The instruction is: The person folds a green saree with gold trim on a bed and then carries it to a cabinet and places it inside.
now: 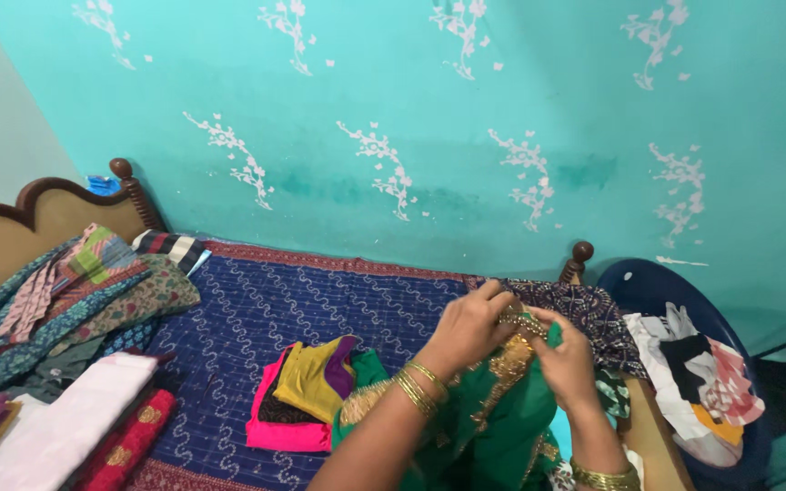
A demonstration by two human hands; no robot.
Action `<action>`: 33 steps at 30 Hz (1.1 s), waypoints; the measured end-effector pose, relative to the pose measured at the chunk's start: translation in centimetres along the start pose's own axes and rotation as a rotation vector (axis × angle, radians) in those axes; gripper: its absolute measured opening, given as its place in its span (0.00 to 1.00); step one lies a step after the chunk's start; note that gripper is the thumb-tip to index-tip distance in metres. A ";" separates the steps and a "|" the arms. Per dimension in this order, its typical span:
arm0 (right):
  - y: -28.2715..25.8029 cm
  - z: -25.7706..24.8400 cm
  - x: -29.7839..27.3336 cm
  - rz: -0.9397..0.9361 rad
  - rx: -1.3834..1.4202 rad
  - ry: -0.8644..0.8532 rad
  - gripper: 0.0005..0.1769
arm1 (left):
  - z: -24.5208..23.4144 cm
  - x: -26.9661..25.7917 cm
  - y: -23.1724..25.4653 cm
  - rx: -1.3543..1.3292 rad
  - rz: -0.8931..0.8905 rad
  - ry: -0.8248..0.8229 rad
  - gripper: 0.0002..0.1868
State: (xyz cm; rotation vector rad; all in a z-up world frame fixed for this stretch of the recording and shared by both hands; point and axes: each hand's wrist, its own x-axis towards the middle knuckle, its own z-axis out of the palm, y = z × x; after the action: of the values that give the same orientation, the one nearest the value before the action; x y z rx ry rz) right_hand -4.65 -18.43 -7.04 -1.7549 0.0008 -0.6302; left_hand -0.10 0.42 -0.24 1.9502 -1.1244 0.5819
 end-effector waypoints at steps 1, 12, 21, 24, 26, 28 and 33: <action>0.4 -0.1 0.2 -0.054 0.037 0.018 0.26 | 0.1 -0.3 -0.2 -0.043 -0.020 0.003 0.17; 1.9 -2.5 0.6 -0.041 0.265 0.326 0.26 | 9.6 -13.7 -9.5 -0.218 -0.361 -0.369 0.17; 1.4 -5.7 1.3 -0.114 0.196 0.527 0.22 | 7.8 -9.2 -11.6 -0.469 -0.555 -0.138 0.11; 0.2 -5.3 2.2 -0.114 0.310 0.472 0.22 | 9.0 -9.3 -9.3 -0.396 -0.242 -0.254 0.17; -0.2 -4.8 2.4 -0.134 0.352 0.432 0.22 | 10.1 -10.8 -7.7 -0.355 -0.120 -0.225 0.19; -0.7 -4.2 3.5 -0.184 0.325 0.411 0.21 | 10.7 -11.8 -5.5 -0.428 -0.230 -0.188 0.19; -1.6 -3.5 4.4 -0.113 0.389 0.449 0.20 | 11.1 -12.2 -1.1 -0.093 -0.171 0.075 0.16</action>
State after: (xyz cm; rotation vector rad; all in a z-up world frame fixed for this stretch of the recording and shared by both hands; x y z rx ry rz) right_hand -2.84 -22.49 -3.26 -1.2203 0.0852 -1.0235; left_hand -5.20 -2.18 -15.68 1.9053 -0.9117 0.4978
